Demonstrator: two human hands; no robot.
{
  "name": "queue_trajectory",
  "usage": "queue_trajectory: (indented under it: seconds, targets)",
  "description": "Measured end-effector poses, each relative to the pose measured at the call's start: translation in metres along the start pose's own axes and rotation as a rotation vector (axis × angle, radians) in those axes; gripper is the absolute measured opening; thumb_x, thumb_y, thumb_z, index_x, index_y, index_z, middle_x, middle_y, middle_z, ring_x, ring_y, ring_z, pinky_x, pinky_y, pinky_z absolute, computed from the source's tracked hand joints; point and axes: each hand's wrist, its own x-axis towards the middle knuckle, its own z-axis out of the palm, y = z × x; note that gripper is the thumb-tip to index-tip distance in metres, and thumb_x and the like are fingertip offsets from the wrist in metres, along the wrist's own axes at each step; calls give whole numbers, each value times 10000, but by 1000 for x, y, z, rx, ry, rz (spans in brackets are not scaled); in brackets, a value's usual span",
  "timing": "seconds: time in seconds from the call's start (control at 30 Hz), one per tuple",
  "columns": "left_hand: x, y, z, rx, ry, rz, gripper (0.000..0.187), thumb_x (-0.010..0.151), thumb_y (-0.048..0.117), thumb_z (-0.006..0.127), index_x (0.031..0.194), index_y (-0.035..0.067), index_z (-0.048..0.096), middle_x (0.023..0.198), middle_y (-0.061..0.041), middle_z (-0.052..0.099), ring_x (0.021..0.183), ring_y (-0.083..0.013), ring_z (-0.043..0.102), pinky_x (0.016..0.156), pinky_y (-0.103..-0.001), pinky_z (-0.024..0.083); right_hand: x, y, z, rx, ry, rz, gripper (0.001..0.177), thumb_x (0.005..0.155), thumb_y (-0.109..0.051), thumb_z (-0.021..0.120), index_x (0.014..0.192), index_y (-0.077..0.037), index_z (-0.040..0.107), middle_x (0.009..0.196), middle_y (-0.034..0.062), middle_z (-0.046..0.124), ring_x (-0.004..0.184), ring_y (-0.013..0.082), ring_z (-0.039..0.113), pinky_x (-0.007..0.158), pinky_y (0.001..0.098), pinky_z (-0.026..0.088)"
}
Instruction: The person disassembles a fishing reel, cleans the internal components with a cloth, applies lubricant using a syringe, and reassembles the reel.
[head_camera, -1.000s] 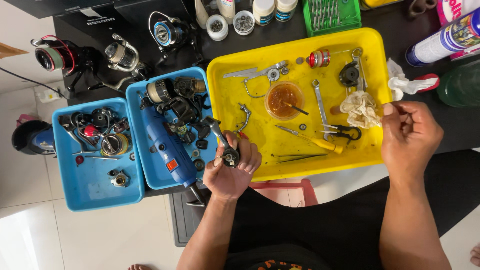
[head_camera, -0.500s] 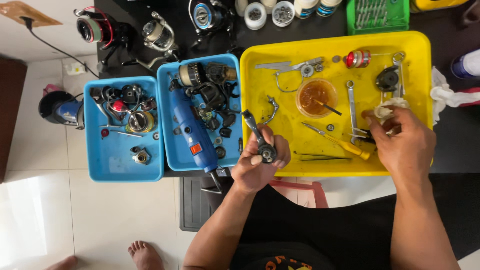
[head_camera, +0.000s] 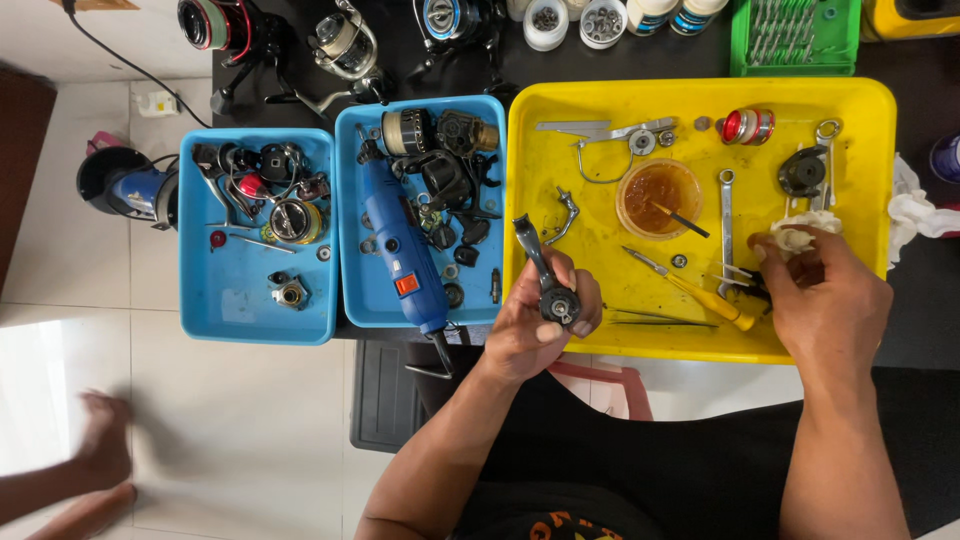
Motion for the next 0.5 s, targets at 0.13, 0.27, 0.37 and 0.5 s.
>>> queue_trajectory:
  seconds: [0.13, 0.27, 0.37, 0.5]
  targets:
    - [1, 1, 2, 16, -11, 6, 281, 761, 160, 568, 972, 127, 386, 691, -30, 407, 619, -101, 393, 569, -234, 316, 1, -1, -2, 53, -15, 42, 206, 905, -232, 674, 1012, -61, 633, 702, 64, 578, 648, 182, 560, 626, 304, 397]
    - [1, 2, 1, 48, -19, -3, 264, 768, 132, 551, 972, 130, 383, 691, -30, 405, 624, -104, 397, 574, -236, 322, -5, 4, -4, 108, 87, -68, 191, 905, -75, 698, 968, 64, 583, 760, 121, 545, 669, 224, 528, 603, 323, 407]
    - [0, 2, 1, 70, -15, -7, 256, 765, 124, 548, 956, 134, 378, 680, -19, 396, 619, -102, 386, 567, -233, 318, -10, -13, -15, 173, 121, -101, 183, 879, 47, 678, 978, 104, 534, 844, 166, 577, 648, 230, 530, 578, 311, 428]
    - [0, 2, 2, 103, -17, -20, 248, 758, 127, 548, 921, 147, 362, 659, 9, 364, 606, -97, 343, 553, -230, 282, -14, -42, -33, 360, -8, -122, 211, 814, 55, 618, 1003, 85, 530, 949, 177, 600, 705, 186, 530, 598, 267, 421]
